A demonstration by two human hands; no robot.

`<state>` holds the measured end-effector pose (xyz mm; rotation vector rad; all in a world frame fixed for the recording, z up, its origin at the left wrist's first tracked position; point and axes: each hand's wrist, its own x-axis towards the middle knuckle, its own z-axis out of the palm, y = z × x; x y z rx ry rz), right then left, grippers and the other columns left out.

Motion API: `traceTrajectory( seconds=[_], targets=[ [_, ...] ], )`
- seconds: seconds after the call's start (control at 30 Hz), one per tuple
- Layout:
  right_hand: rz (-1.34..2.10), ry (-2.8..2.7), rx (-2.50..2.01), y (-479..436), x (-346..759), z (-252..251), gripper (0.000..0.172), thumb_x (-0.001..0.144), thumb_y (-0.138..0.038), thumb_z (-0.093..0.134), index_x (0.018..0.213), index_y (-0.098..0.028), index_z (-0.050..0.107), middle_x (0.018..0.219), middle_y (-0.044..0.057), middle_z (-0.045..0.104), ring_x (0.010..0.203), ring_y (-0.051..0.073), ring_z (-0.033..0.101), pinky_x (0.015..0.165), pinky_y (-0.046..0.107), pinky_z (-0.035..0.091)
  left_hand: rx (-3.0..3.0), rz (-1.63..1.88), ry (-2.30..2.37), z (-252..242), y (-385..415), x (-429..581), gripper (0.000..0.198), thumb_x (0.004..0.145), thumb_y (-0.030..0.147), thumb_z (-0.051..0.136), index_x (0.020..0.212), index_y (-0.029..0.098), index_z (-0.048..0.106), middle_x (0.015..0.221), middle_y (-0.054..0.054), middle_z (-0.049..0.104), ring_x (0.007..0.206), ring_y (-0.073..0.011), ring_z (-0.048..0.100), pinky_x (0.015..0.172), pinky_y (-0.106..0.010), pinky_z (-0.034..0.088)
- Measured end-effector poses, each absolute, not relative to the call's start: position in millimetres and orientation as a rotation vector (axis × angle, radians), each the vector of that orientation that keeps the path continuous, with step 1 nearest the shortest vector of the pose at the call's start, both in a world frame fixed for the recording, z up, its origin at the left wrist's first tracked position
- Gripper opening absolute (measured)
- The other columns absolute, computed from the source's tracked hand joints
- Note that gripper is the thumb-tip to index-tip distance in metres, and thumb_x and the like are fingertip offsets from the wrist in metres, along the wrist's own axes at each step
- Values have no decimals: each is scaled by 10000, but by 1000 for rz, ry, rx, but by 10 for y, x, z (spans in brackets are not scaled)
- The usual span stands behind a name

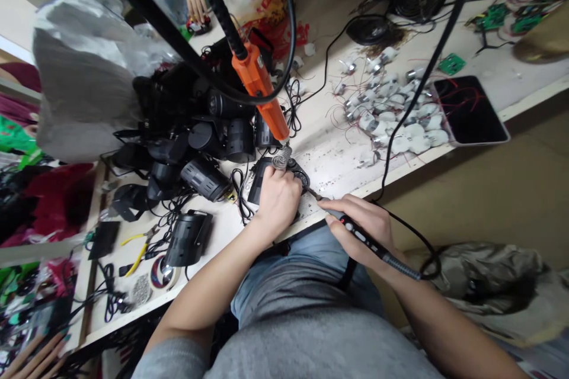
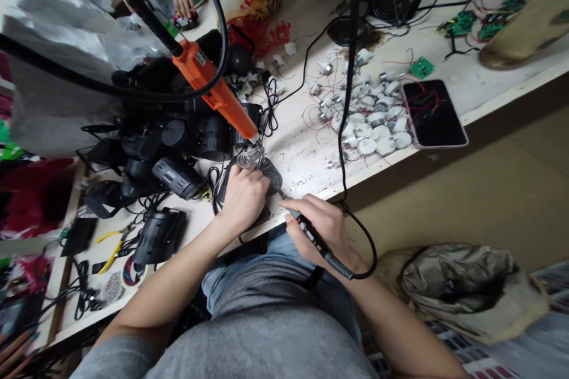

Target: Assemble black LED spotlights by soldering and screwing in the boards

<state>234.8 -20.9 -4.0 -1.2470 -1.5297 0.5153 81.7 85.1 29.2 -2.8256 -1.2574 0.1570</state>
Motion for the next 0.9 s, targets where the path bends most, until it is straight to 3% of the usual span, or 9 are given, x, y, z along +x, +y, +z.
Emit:
traceTrajectory(
  seconds=[0.9],
  targets=[
    [420, -1632, -1247, -165, 2268, -108, 210, 869, -110, 548, 984, -170, 713, 795, 41, 714, 698, 147, 676, 663, 261, 554, -2813, 214, -1219, 298, 840, 829, 296, 864, 27, 477, 742, 132, 726, 760, -138, 692, 814, -272, 620, 780, -428, 368]
  ],
)
